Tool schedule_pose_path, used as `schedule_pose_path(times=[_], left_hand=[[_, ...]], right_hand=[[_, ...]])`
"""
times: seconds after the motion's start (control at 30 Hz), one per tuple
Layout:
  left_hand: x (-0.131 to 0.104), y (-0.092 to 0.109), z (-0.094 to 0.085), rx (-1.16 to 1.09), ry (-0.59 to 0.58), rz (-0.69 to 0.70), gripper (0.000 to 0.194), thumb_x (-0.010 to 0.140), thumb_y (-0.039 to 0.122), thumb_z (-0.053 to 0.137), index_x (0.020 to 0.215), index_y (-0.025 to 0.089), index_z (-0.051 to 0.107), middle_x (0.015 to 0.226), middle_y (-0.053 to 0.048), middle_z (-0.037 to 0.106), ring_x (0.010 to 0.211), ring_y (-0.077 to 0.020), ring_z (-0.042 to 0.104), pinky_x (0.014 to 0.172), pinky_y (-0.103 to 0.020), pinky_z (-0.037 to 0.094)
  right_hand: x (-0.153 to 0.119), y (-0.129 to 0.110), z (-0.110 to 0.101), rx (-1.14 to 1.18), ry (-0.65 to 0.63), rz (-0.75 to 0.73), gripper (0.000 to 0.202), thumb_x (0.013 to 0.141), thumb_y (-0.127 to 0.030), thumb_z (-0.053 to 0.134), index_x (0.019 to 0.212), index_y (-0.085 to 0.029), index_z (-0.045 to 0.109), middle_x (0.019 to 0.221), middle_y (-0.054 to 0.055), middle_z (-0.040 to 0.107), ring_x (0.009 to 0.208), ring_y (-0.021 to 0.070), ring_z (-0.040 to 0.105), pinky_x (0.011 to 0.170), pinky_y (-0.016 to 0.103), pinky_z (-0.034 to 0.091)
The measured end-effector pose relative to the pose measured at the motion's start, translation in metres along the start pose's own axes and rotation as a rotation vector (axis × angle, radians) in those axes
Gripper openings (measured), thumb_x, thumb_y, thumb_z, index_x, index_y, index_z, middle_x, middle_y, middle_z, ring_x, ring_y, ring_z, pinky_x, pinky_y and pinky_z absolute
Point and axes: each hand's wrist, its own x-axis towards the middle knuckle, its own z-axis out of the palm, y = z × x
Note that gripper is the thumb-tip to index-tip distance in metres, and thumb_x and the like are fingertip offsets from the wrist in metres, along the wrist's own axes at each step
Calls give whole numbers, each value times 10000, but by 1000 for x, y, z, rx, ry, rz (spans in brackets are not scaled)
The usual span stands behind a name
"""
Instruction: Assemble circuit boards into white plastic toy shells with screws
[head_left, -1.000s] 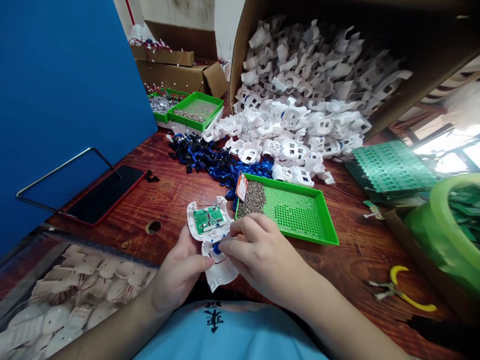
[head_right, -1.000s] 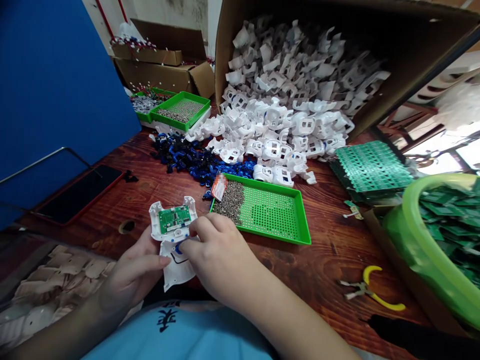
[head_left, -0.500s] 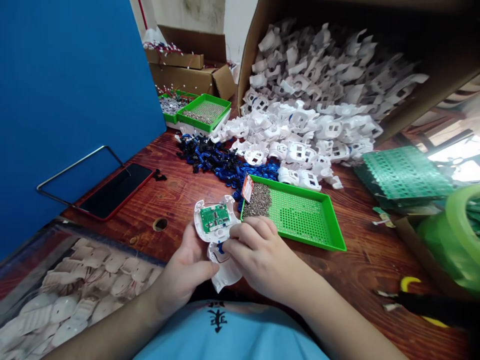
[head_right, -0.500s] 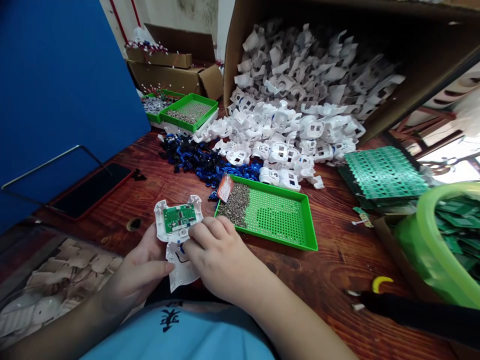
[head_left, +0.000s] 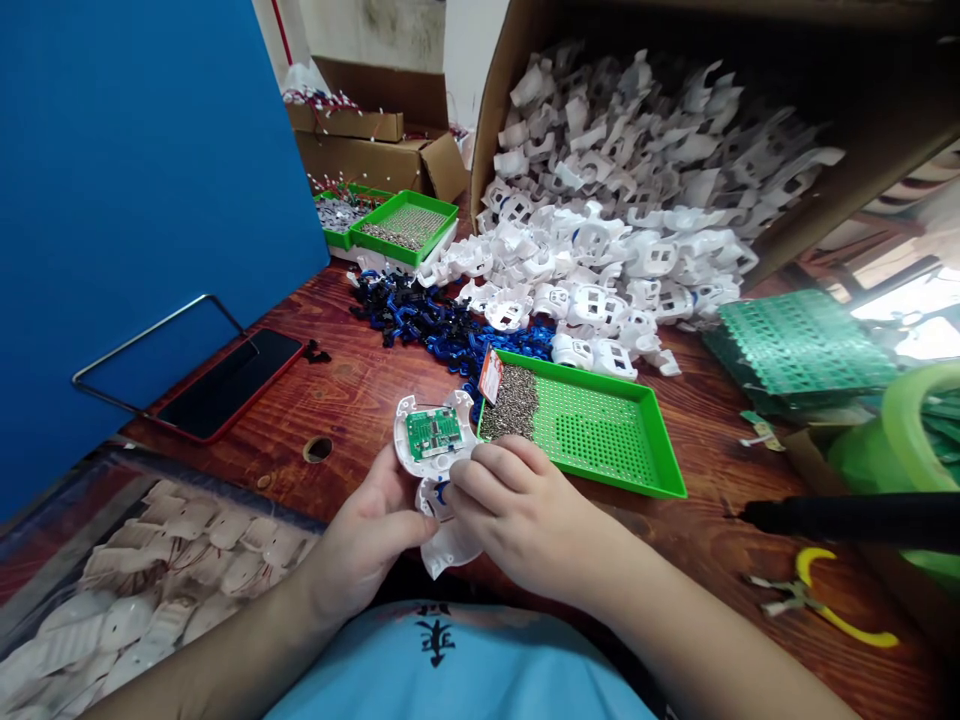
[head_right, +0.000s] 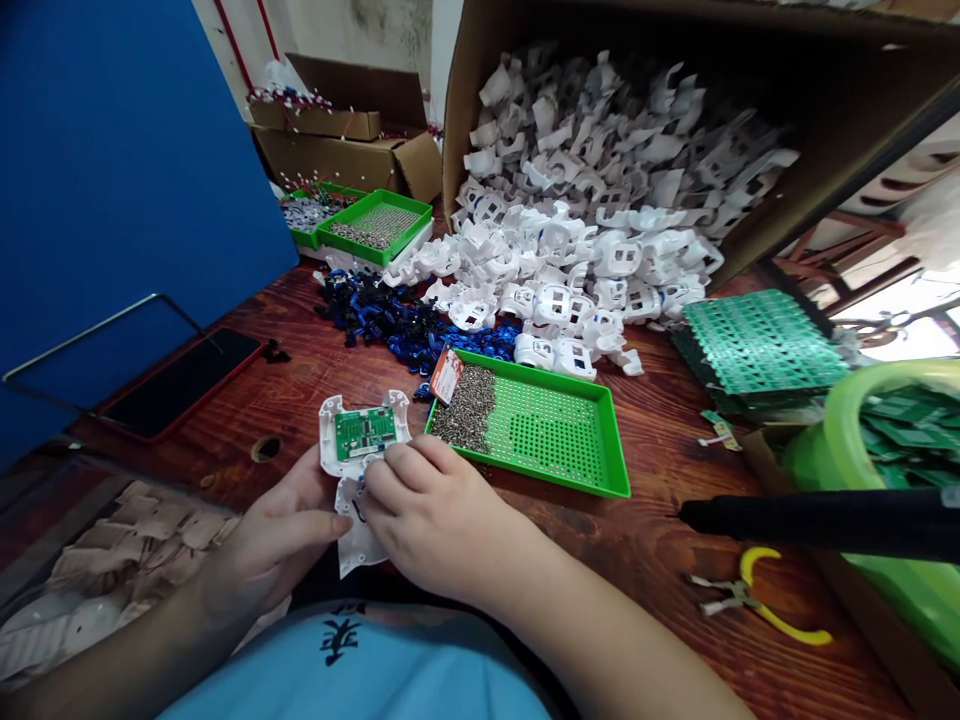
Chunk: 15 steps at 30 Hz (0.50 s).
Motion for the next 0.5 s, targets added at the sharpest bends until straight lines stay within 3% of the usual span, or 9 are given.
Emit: schedule_pose_path(times=[0.27, 0.5], left_hand=[[-3, 0, 0, -17, 44, -1, 528, 669, 30, 613, 1150, 236, 540, 1181, -41, 615, 1161, -264, 489, 961, -381, 393], [-4, -5, -1, -34, 28, 55, 466, 720, 63, 614, 1140, 242, 527, 1172, -44, 616, 1131, -257, 515, 923, -362, 418]], right_hand=[[-1, -5, 6, 31, 75, 41, 218, 859, -144, 415, 920, -104, 620, 946, 90, 573, 946, 222, 456, 975, 391, 343], [-1, -12, 7, 127, 113, 223, 212, 857, -114, 422, 944, -102, 615, 962, 97, 553, 1020, 215, 462, 1070, 400, 290]])
